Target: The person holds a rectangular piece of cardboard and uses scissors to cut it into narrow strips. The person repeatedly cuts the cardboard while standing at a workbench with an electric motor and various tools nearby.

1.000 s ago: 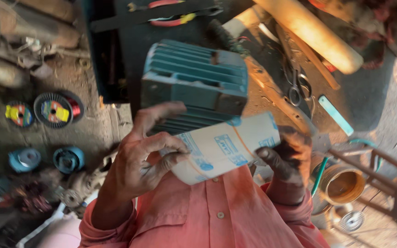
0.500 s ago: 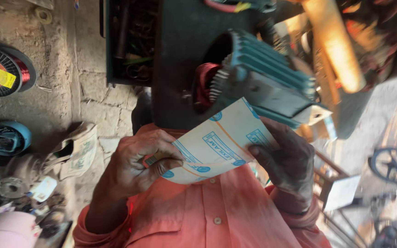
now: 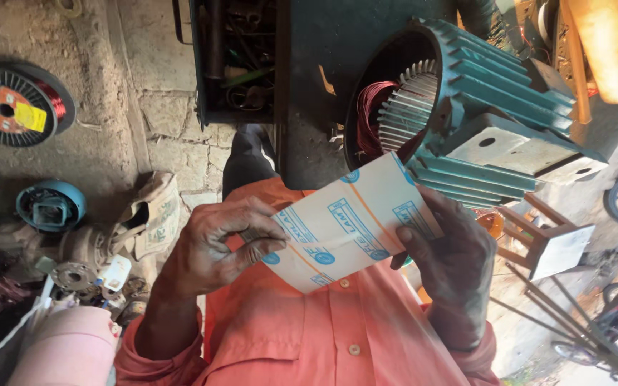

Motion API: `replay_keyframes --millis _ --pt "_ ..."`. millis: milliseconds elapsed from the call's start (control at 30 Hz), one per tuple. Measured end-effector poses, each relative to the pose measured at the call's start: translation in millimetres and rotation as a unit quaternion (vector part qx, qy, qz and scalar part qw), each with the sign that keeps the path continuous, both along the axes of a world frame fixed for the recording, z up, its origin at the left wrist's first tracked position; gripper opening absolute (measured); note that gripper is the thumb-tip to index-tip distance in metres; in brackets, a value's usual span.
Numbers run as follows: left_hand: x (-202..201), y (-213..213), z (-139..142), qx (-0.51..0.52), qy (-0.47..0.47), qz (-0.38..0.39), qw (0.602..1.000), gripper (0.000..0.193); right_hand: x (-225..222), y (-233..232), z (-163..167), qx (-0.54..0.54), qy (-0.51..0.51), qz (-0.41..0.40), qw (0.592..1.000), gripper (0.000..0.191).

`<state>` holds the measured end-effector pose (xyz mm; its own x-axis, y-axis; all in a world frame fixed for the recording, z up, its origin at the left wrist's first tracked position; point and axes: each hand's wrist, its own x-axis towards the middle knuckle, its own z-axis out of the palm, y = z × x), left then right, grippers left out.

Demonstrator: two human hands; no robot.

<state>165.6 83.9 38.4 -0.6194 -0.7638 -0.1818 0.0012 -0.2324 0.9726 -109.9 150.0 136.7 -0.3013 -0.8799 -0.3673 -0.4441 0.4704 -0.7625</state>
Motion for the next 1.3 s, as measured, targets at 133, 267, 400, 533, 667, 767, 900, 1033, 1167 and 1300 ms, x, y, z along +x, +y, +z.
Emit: replay_keyframes --millis 133,267,400,533,667,767,900,1033,1167,1300 --pt "-3 6 8 -0.009 -0.014 0.015 1.0 0.015 -6 6 -6 -0.011 -0.086 -0.042 0.995 0.045" --pt "-6 11 4 0.009 -0.033 0.013 0.999 0.017 -14 9 -15 -0.031 -0.093 0.006 0.995 0.041" --pt "-7 4 -10 0.029 -0.018 -0.014 0.999 0.017 -2 13 -16 0.017 -0.104 -0.058 0.993 0.039" --pt "0 -29 -24 0.006 0.055 -0.035 0.998 0.016 19 2 -13 0.021 -0.059 -0.108 0.992 0.033" --pt "17 -52 -22 0.016 0.026 -0.093 0.995 0.014 45 0 -12 -0.011 -0.052 -0.154 0.987 0.035" --pt "23 -59 -19 -0.05 0.019 -0.097 0.994 0.016 52 0 -22 -0.024 -0.001 -0.128 0.992 0.041" --pt "28 -62 -18 -0.089 -0.004 -0.091 0.992 0.016 64 3 -30 -0.021 0.02 -0.152 0.988 0.039" --pt "32 -64 -18 -0.04 -0.025 -0.114 0.992 0.015 73 -4 -39 -0.114 -0.096 -0.229 0.962 0.037" --pt "33 -60 -18 -0.006 -0.007 -0.075 0.997 0.018 78 -3 -39 -0.184 -0.255 -0.26 0.913 0.04" --pt "30 -55 -21 -0.013 0.019 -0.056 0.998 0.016 92 2 -47 -0.166 -0.3 -0.293 0.893 0.042"
